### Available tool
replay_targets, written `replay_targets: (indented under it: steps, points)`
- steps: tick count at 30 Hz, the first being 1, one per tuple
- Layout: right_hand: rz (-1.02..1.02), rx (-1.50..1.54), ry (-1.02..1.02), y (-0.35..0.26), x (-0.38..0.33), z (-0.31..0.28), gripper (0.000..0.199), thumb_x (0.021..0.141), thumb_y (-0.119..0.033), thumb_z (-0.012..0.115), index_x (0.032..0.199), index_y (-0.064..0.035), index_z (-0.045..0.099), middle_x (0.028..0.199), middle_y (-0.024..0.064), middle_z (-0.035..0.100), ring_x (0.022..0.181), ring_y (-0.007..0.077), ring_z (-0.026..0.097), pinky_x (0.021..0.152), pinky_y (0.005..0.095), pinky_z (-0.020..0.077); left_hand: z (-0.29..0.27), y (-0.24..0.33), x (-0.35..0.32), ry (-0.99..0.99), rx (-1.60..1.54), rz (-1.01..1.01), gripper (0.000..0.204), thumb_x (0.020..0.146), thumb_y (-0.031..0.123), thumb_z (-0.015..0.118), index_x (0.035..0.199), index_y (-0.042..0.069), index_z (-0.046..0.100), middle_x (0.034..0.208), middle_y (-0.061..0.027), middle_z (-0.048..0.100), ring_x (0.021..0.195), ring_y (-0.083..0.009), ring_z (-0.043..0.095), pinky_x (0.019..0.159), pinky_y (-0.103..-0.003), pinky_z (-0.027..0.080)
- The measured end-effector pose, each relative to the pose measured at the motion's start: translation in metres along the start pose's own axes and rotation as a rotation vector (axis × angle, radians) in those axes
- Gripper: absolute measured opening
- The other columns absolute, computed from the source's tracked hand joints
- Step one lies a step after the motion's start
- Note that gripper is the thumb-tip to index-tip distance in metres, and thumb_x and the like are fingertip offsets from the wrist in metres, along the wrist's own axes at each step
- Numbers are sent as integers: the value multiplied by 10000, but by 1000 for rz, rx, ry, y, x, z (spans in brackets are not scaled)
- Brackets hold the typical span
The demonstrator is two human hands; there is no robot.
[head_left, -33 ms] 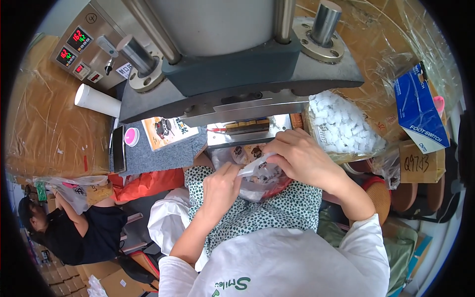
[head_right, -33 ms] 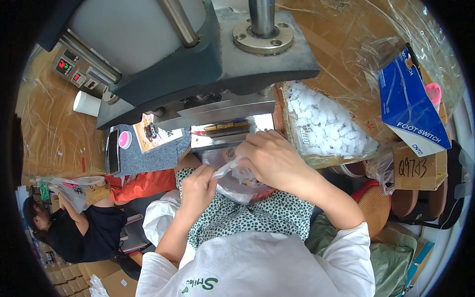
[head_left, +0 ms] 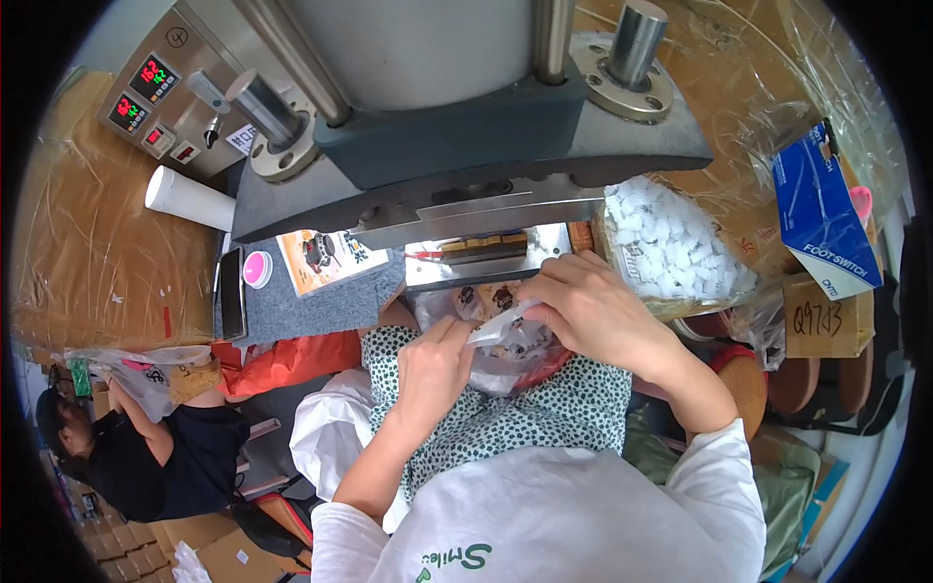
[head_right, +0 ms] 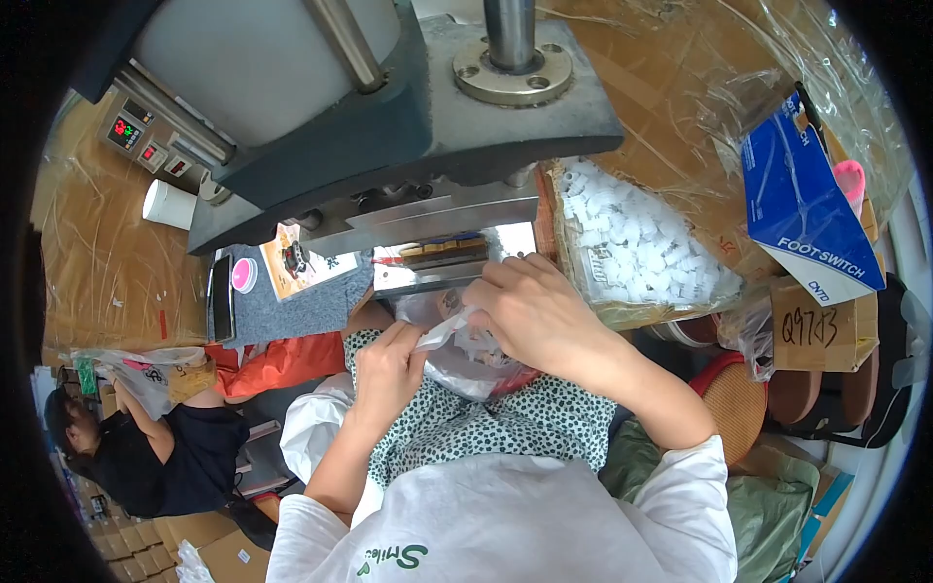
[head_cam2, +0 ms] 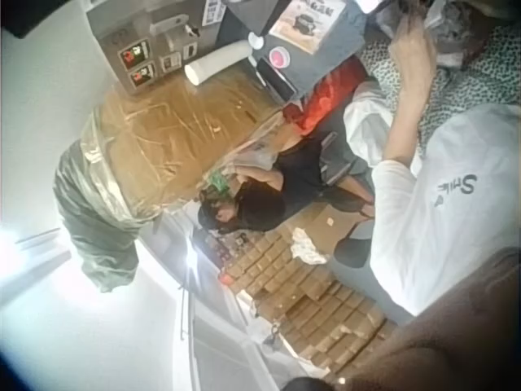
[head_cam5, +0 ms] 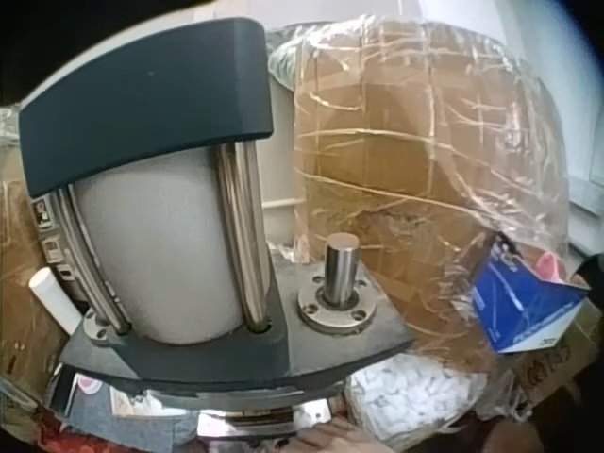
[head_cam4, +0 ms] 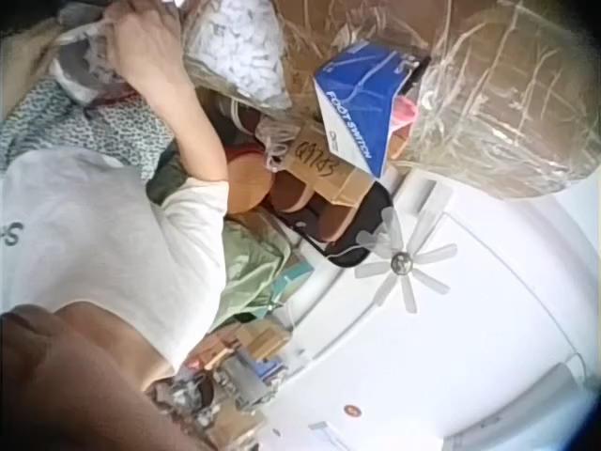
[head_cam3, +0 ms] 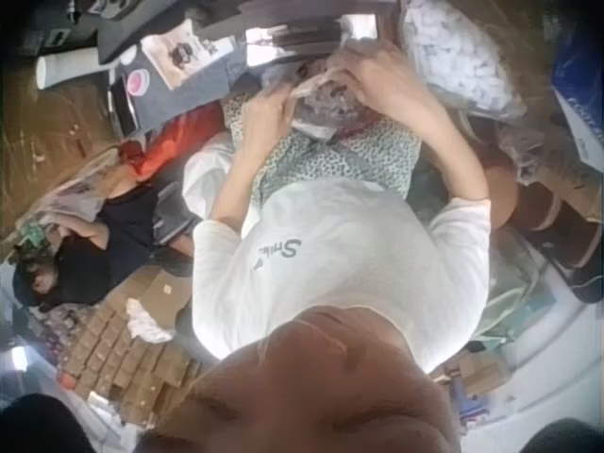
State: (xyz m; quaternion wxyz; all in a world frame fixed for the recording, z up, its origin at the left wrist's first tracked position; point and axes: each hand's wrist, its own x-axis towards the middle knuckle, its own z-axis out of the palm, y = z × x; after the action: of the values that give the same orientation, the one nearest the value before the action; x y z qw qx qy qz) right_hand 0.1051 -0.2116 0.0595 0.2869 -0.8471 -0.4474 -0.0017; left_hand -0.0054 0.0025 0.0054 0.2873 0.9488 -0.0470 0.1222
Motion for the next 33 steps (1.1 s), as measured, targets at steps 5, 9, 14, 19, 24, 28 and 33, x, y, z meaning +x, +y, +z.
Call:
replay_targets:
  steps: [5, 9, 14, 19, 24, 28, 33]
  points:
    - [-17, 50, 56, 4, 1, 2, 206, 868, -167, 764, 1023, -39, 721, 910, 116, 671, 887, 341, 653, 787, 437, 516, 11, -6, 0, -72, -83, 6, 156, 885, 59, 688, 1036, 24, 703, 922, -160, 690, 788, -366, 696, 662, -403, 554]
    - [135, -53, 248, 6, 1, 2, 286, 870, -201, 782, 1077, -21, 701, 848, 123, 652, 792, 351, 651, 723, 443, 515, 21, -12, 10, -155, -427, -212, 147, 968, 114, 664, 1047, 0, 714, 885, -135, 734, 729, -240, 714, 652, -334, 543]
    - [154, -98, 220, 14, -15, -17, 308, 866, -194, 790, 1098, -13, 699, 861, 139, 689, 752, 340, 660, 686, 441, 518, 31, -25, 38, -165, -1226, -725, 267, 1026, 181, 664, 1062, -79, 716, 950, -75, 749, 791, -101, 686, 690, -267, 549]
    - [388, -422, 317, 34, -26, -30, 207, 862, -81, 734, 1061, -31, 714, 916, 137, 699, 892, 361, 673, 783, 449, 530, 37, -32, 44, -144, -1287, -755, 275, 1044, 170, 635, 1154, -78, 679, 1058, -103, 735, 840, -137, 703, 757, -310, 587]
    - [353, -393, 167, 82, -40, -2, 201, 831, 25, 662, 1030, -5, 666, 1048, 185, 632, 940, 403, 656, 814, 493, 526, -5, -78, 57, 157, -157, -492, 505, 964, 265, 711, 1337, -52, 586, 1134, -219, 712, 1083, -362, 697, 889, -392, 531]
    - [389, -329, 154, 79, -34, -8, 177, 845, 27, 660, 1021, 17, 653, 1006, 201, 630, 916, 421, 654, 811, 484, 540, 10, -130, 9, 173, 607, -82, 702, 879, 243, 762, 1467, -8, 472, 1508, -278, 469, 1393, -469, 448, 1138, -533, 357]
    - [508, -249, 278, 58, -40, -20, 144, 908, -10, 666, 1043, 35, 683, 991, 183, 698, 843, 342, 711, 794, 408, 572, -20, -104, -21, 255, 230, -296, 275, 837, -8, 688, 1109, 27, 689, 1077, -174, 699, 967, -379, 644, 883, -444, 509]
